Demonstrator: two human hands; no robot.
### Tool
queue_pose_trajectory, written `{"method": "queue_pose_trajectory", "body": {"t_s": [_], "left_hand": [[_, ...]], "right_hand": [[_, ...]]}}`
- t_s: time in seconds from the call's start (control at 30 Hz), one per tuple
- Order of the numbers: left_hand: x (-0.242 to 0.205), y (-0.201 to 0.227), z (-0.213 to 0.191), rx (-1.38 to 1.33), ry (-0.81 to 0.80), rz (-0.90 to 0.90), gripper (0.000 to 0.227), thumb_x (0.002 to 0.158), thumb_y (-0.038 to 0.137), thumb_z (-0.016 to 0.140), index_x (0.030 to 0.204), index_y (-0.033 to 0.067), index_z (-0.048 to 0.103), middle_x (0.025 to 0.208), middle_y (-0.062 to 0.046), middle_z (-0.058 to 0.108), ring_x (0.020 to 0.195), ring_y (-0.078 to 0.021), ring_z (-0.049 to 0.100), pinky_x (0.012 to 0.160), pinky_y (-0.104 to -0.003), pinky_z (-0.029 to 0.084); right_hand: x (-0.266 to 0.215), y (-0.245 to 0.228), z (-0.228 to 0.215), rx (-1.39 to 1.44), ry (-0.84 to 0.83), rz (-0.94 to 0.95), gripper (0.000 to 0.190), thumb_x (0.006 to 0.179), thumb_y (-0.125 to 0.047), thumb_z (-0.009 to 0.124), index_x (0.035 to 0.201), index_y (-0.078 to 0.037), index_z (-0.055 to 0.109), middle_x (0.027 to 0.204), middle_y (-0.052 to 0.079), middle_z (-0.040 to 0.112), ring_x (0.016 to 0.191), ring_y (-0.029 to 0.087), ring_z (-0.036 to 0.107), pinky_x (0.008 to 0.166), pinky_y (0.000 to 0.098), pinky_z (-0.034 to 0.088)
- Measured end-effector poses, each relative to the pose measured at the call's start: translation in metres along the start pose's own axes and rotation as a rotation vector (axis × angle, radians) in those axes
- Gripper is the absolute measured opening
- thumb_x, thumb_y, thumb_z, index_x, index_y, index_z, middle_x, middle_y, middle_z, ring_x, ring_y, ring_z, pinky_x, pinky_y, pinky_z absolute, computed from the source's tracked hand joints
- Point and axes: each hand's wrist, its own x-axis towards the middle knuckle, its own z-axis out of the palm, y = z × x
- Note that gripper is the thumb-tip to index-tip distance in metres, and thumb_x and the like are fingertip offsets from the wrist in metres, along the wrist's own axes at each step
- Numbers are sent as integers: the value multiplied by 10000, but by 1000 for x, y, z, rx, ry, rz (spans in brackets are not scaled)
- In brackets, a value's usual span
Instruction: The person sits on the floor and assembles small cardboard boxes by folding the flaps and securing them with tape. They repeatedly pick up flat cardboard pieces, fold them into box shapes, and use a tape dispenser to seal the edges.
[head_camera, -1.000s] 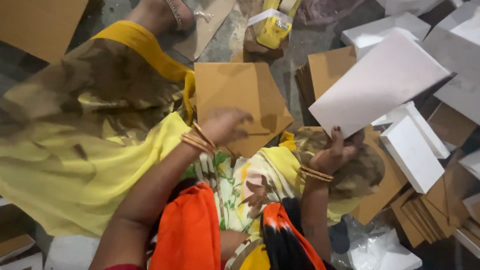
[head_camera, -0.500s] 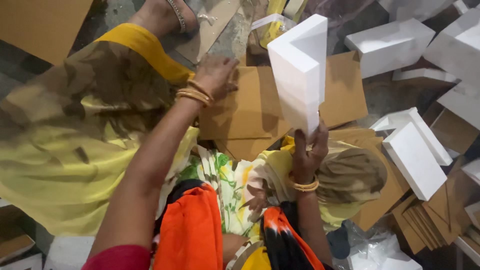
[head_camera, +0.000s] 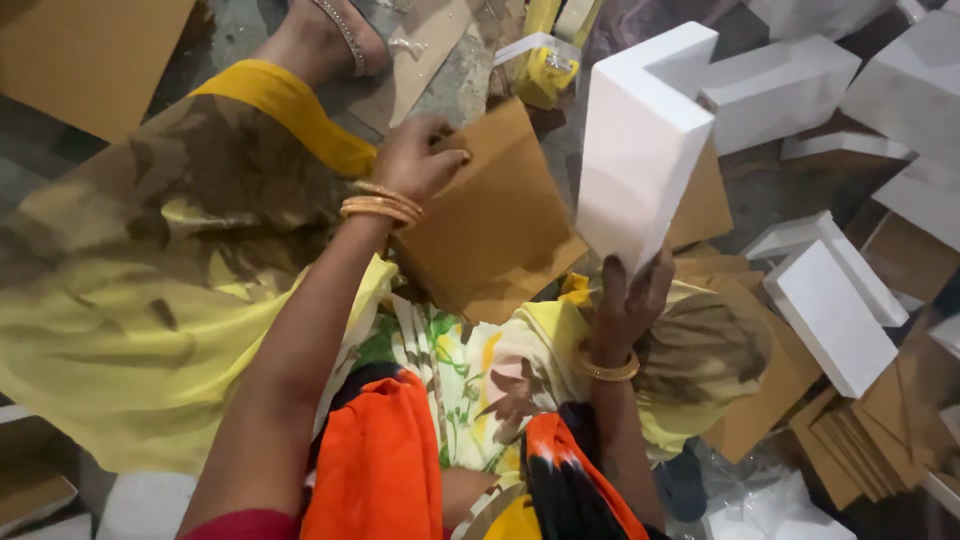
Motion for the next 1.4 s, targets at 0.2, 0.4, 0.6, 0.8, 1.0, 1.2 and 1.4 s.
{"method": "queue_pose_trajectory", "body": {"t_s": [0.2,0.4,0.6,0.8,1.0,1.2,1.4], "left_hand": [[-18,-94,69,-656,-55,-171,296,849,69,766,1117,7,657,997,-50,746,865,-113,708,770,-272,589],[-18,-110,61,-1252,-167,-405,323,941,175,673,1230,33,648,1073,-98,728,943,-190,705,832,-329,581],[-19,-65,13,-1464,-397,-535,743,897,542,582,1386,-17,559,1248,-165,737,1127,-253,695,958,-374,552],[-14,-43,-13,-895,-516,-253,799,730,67,832,1442,25,471,1198,-113,721,1067,-208,700,963,-359,558],[-14,-14,-28,-548,-391,-103,755,683,30,845,1374,74,542,1213,-24,702,1020,-137,693,899,-320,581],[-16,8,-37,-540,-413,-36,632,706,70,877,1286,11,634,1184,-101,764,1041,-170,706,950,-321,574],[-8,42,-84,39,-496,61,794,601,332,966,1272,59,640,1159,-134,724,1076,-264,685,938,-366,522]], "right_hand": [[-1,-39,12,-449,-289,-515,406,934,-1,676,1328,-22,580,1293,171,656,1225,350,616,1094,438,467],[-4,-58,32,-643,-689,-430,642,766,40,667,1395,-59,586,1375,164,636,1205,382,601,1002,459,495],[-10,-49,32,-669,-720,-422,650,749,28,669,1381,-110,601,1381,121,634,1175,371,604,986,450,513],[-16,-44,31,-685,-737,-448,619,759,-16,696,1359,-134,596,1397,104,623,1169,379,588,978,449,517],[-18,-36,37,-854,-784,-486,680,773,17,677,1424,-142,563,1484,111,571,1229,383,567,1025,432,506],[-17,-14,55,-918,-758,-591,815,714,-23,665,1501,-92,467,1528,241,469,1304,421,537,1091,504,465],[-22,-2,67,-966,-832,-494,883,758,-153,735,1564,-96,379,1564,266,386,1266,516,499,1045,536,442]]}}
